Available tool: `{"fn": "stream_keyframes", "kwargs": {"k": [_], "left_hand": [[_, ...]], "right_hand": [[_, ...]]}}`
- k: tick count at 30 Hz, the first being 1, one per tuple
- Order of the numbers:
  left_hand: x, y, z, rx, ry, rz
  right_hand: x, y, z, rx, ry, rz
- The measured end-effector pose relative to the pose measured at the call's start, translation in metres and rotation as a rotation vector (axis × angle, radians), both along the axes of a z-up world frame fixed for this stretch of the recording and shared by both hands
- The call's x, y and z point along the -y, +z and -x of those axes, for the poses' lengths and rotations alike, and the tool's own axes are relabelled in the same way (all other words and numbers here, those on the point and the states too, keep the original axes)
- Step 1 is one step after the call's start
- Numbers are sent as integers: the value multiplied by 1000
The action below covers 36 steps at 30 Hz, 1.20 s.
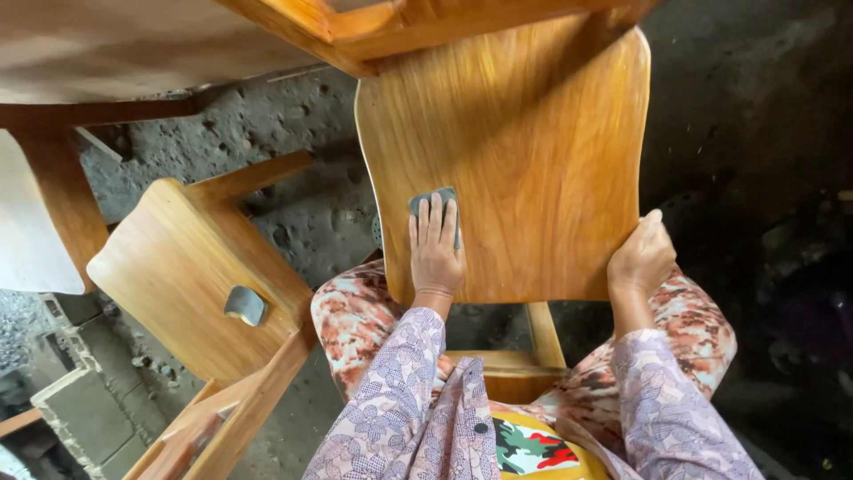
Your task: Sanding wooden chairs using sandpaper to smooth the surface.
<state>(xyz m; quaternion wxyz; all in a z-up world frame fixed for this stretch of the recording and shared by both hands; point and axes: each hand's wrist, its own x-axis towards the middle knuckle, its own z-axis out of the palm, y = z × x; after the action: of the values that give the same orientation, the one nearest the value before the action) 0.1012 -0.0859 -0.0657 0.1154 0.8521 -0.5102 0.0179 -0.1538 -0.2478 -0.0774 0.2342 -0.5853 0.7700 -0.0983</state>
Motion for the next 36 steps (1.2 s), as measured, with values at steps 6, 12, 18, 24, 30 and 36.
{"fn": "stream_keyframes", "kwargs": {"k": [6,12,18,24,30,36], "left_hand": [[-8,-5,5,7,-9,38],[-39,-23,8,-39,-9,26],[-104,20,48,-223,-39,-68],[-131,26,94,-109,-86,-122],[-18,7,37,-171,-81,-274],[13,55,35,-238,-125,-292]], "right_hand": [[-13,29,-5,134,80,216],[-34,-60,45,198,165,341],[-83,-107,82,549,-171,24],[-86,-94,72,584,-44,150],[-77,-46,79,339,116,223],[-97,86,18,386,254,476]]}}
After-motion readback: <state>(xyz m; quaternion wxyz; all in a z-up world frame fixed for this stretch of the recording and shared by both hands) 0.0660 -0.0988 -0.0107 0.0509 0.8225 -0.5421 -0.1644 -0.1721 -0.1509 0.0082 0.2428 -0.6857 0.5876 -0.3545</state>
